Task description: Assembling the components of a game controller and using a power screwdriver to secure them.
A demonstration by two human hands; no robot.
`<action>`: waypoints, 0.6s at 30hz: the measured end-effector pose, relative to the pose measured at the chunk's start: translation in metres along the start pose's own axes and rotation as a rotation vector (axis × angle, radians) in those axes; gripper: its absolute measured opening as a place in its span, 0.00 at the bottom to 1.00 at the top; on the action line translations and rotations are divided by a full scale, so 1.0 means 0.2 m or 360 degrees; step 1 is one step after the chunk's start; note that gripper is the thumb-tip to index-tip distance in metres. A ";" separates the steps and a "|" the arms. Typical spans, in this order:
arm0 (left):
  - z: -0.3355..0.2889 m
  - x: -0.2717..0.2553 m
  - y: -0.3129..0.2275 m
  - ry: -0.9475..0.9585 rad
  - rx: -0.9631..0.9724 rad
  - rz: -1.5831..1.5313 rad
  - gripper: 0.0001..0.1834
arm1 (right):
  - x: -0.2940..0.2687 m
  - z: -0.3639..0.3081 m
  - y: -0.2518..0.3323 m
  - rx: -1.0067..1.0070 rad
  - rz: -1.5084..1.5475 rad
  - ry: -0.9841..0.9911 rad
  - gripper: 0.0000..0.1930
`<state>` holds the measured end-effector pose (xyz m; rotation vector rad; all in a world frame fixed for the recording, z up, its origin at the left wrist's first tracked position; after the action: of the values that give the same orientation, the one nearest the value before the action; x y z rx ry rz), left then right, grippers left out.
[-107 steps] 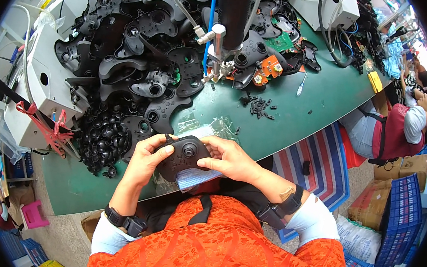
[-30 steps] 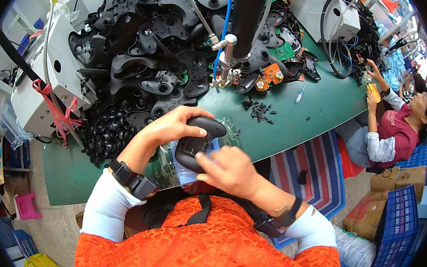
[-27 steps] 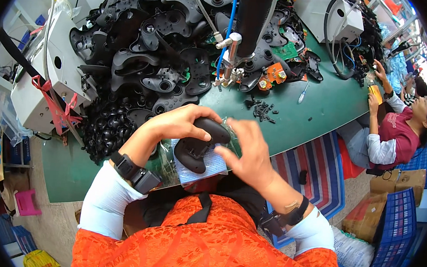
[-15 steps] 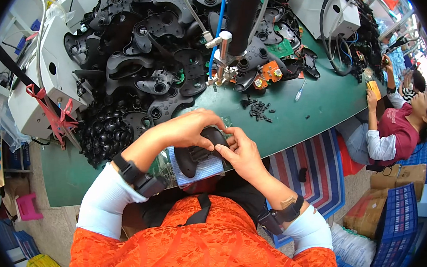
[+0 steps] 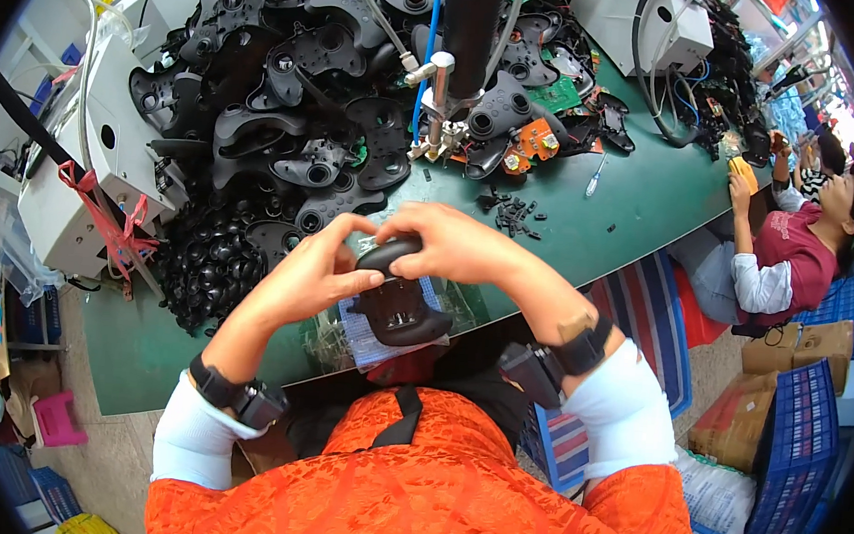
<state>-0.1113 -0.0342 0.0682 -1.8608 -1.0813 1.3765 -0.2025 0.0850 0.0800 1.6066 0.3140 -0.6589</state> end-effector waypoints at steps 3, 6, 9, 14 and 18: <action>-0.16 0.03 0.10 -0.0486 -0.0004 0.0069 0.24 | 0.07 0.17 -0.02 -0.0036 0.0000 0.0415 0.20; -0.33 0.03 0.12 -0.0759 0.0094 0.0393 0.24 | 0.18 0.30 -0.01 -0.0047 -0.0061 0.0849 0.20; -0.45 0.16 -0.06 -0.0734 0.1153 0.1111 0.29 | 0.36 0.40 0.03 -0.0202 -0.0284 0.1271 0.22; -0.38 0.24 0.00 -0.0721 0.1144 0.1317 0.30 | 0.43 0.44 0.04 -0.0107 -0.0400 0.1494 0.23; -0.35 0.28 -0.03 -0.0810 0.1111 0.1307 0.28 | 0.37 0.43 0.03 0.0044 -0.0347 0.1454 0.22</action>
<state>-0.0388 0.0181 0.0662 -1.4615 0.0983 2.3814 -0.1598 -0.0130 0.0387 1.8358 1.1587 -0.0400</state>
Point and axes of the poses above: each hand's wrist, its own z-axis towards the middle knuckle, its own x-axis out of the palm, y = z × x, the point moved 7 cm from there along z, towards the middle knuckle, and after that the axes turned 4 degrees about -x, right-handed, at the moved point
